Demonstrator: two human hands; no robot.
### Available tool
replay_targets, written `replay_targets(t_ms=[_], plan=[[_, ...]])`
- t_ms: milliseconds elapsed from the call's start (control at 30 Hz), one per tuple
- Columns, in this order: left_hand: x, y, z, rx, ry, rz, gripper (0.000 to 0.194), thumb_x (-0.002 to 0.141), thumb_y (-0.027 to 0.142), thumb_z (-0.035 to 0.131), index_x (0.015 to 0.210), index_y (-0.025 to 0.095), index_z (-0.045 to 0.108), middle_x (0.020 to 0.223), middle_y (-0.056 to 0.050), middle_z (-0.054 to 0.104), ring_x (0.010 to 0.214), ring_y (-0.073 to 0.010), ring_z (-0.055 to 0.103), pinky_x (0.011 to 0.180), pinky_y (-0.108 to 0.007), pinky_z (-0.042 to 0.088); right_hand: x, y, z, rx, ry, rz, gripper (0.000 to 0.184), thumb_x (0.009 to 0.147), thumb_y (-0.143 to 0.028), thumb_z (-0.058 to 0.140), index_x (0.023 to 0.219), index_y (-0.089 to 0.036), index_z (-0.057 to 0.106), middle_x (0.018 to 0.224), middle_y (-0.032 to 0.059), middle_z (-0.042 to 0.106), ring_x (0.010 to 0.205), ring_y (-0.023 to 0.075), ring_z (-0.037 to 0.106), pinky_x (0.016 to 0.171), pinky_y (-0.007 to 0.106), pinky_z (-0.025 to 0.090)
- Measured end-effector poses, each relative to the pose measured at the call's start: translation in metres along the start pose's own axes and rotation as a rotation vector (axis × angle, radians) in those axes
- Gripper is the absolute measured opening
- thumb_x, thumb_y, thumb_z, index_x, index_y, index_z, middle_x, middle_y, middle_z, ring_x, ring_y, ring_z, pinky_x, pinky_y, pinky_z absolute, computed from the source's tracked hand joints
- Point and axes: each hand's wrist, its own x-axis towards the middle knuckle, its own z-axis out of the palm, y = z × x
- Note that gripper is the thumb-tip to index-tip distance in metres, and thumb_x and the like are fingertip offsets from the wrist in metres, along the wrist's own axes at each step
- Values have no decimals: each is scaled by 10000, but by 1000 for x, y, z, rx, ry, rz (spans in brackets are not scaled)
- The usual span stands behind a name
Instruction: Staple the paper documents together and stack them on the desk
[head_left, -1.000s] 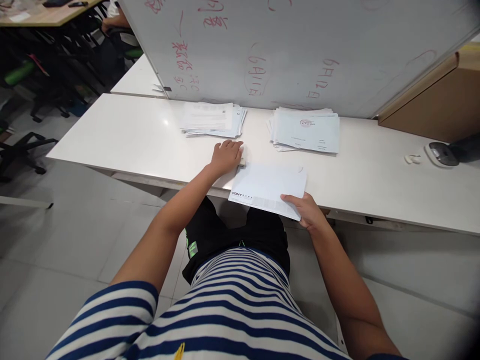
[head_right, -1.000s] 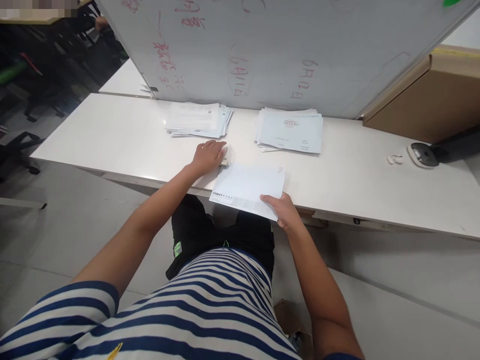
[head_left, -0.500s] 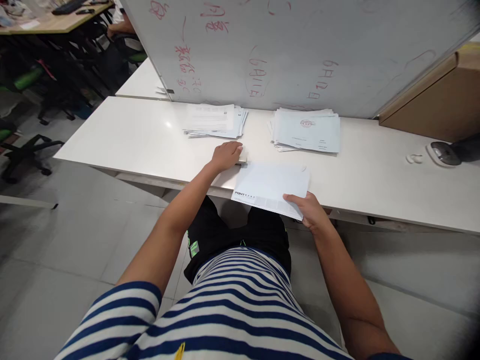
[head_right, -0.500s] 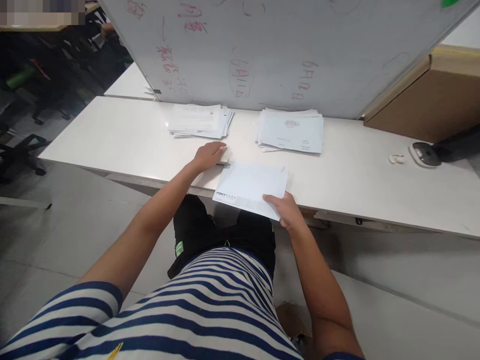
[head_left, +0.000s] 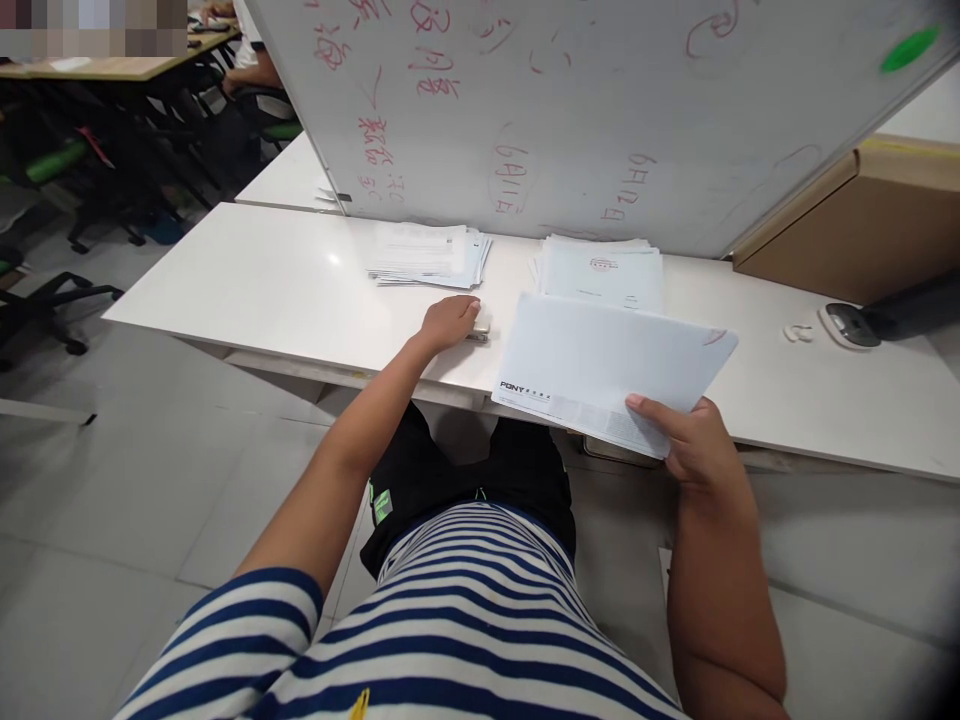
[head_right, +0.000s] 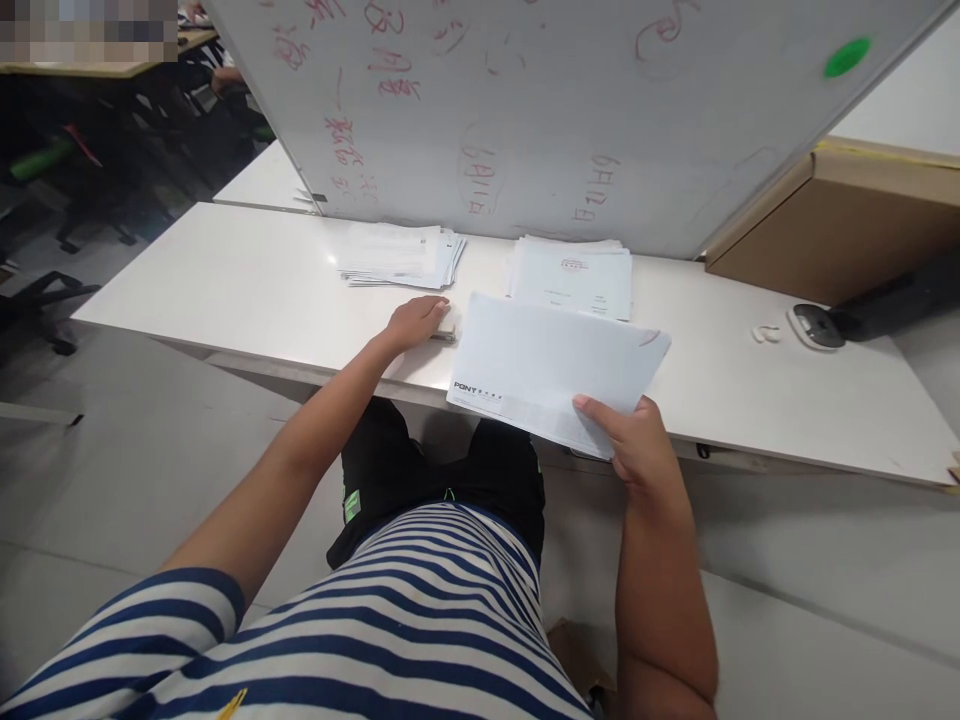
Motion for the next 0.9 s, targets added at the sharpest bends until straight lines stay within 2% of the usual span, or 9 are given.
replay_targets(t_ms=[167,300,500,667,900], plan=[[0,0,0,-9,16,18,478,1016,419,193,1074,219,624,1212,-76,670,1104,-281,596,864,-382,443,9,9,4,7,33,43,570,490,-358,915,987,-174,704,1015,75,753,915,264,707,787,373,601],[-1,0,0,-12,31,43,467,1015,418,190,970,216,609,1117,-80,688,1016,-277,613,789,-375,435,8,9,6,6,-4,34,550,503,-363,910,975,-172,701,1018,78,755,909,267,709,777,374,603],[-1,2,-1,-9,25,42,456,1014,416,187,916,221,587,1068,-82,685,992,-272,607,783,-370,429,10,13,7,7,-30,56,552,507,-352,910,986,-173,701,1048,76,754,914,259,715,772,358,609],[-2,5,-3,-8,17,28,446,1014,409,193,939,221,591,1109,-83,678,1016,-275,601,816,-380,435,14,19,10,-6,-53,69,531,533,-354,900,996,-187,701,1051,70,756,941,278,716,785,376,620],[-2,3,-2,-12,9,18,466,1016,423,186,998,229,609,1132,-81,677,1054,-276,593,849,-385,437,12,17,13,10,-50,90,516,540,-339,895,992,-184,700,1006,68,762,968,270,710,832,360,610]])
